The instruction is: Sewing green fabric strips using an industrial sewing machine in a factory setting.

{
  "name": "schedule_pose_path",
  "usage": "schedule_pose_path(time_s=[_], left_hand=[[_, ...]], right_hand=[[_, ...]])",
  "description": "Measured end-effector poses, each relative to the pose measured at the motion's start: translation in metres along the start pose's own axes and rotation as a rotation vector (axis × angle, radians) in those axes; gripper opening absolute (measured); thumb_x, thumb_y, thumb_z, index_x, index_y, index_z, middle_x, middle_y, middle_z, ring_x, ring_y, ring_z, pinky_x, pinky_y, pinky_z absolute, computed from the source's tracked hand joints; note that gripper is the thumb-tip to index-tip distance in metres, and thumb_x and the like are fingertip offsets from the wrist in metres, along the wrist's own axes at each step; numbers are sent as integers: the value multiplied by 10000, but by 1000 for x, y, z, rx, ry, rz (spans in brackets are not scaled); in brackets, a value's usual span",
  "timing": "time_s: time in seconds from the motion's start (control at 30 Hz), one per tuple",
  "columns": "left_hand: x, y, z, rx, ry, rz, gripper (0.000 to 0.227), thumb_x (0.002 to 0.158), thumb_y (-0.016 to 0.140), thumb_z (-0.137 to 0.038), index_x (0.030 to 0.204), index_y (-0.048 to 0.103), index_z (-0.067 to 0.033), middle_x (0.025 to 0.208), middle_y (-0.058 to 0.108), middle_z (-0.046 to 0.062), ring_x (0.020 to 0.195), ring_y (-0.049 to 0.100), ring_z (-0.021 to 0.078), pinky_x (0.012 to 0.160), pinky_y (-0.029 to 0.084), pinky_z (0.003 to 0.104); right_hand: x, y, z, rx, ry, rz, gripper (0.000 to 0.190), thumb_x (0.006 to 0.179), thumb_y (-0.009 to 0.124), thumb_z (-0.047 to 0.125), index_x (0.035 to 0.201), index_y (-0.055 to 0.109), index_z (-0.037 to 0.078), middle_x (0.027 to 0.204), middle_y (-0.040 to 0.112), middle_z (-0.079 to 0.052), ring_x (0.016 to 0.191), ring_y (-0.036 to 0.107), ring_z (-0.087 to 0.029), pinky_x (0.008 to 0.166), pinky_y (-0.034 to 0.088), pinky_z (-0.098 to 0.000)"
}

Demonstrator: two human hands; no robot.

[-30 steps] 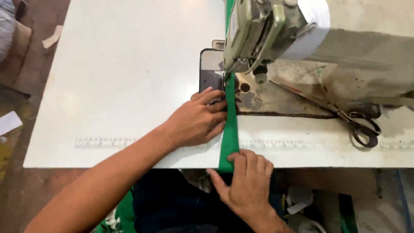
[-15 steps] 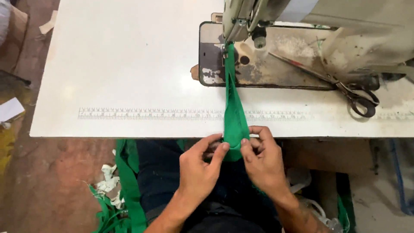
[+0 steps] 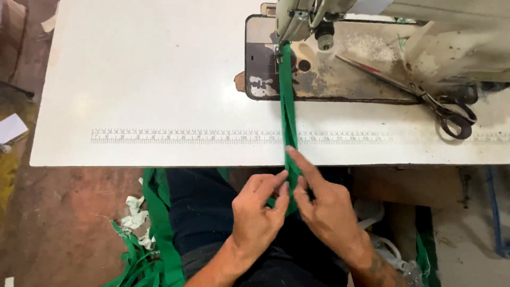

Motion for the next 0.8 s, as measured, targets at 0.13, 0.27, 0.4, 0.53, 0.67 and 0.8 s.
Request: schedule_pose_path(time_s=[0.13, 0.27, 0.4, 0.53, 0.67, 0.8], left_hand=[[-5, 6, -8, 72, 162, 64, 263, 976, 755, 22, 1238, 775, 26, 1038, 729, 122, 871, 741, 206, 778, 669, 301], [-8, 12, -7, 125, 202, 148, 265, 1006, 753, -1, 1259, 738, 79, 1058, 694, 166, 821, 740, 236, 751, 686, 316], [24, 7, -4, 241, 198, 427, 242, 1000, 721, -107, 1199, 778, 18, 922, 678, 140, 793, 674, 318, 731, 589, 464], [82, -2, -12, 457, 588, 472, 254, 1076, 679, -234, 1241, 753, -55, 1203, 673, 122, 1120, 586, 343, 897, 522, 469], [83, 17, 7, 608, 898, 724, 514, 1142, 509, -397, 1495, 688, -68, 1534, 687, 134, 1540, 492, 373, 1339, 283, 559], [86, 17, 13, 648, 931, 807, 593, 1126, 483, -481, 1529, 647, -79, 1546, 668, 148, 1545, 474, 370, 1353, 238, 560]], right_hand=[[3, 18, -8, -197, -98, 163, 738, 1015, 609, 139, 1701, 442, 353, 598, 471, -3, 517, 406, -182, 543, 435, -391], [5, 22, -13, -241, -93, 169, 710, 997, 600, 133, 1666, 507, 351, 586, 512, 0, 512, 447, -186, 549, 466, -392], [2, 31, -24, -332, -77, 247, 752, 1026, 587, 202, 1726, 387, 392, 675, 600, -21, 567, 544, -235, 633, 507, -435], [1, 40, -16, -489, -207, 263, 814, 1025, 594, 188, 1766, 263, 249, 702, 634, -8, 559, 615, -255, 521, 505, -476], [-7, 27, 11, -457, 44, 581, 715, 1081, 512, 289, 1759, 288, 267, 770, 758, -18, 639, 752, -240, 650, 614, -485], [-8, -24, 40, -245, -408, 291, 731, 1043, 709, 324, 1688, 374, 248, 504, 594, 84, 351, 466, -110, 346, 591, -330]])
Point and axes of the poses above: each hand's wrist, its own x-axis towards the middle knuckle, its own y-axis out of the palm, z = x × y, the point moved 8 cm from there along x, towards the middle knuckle
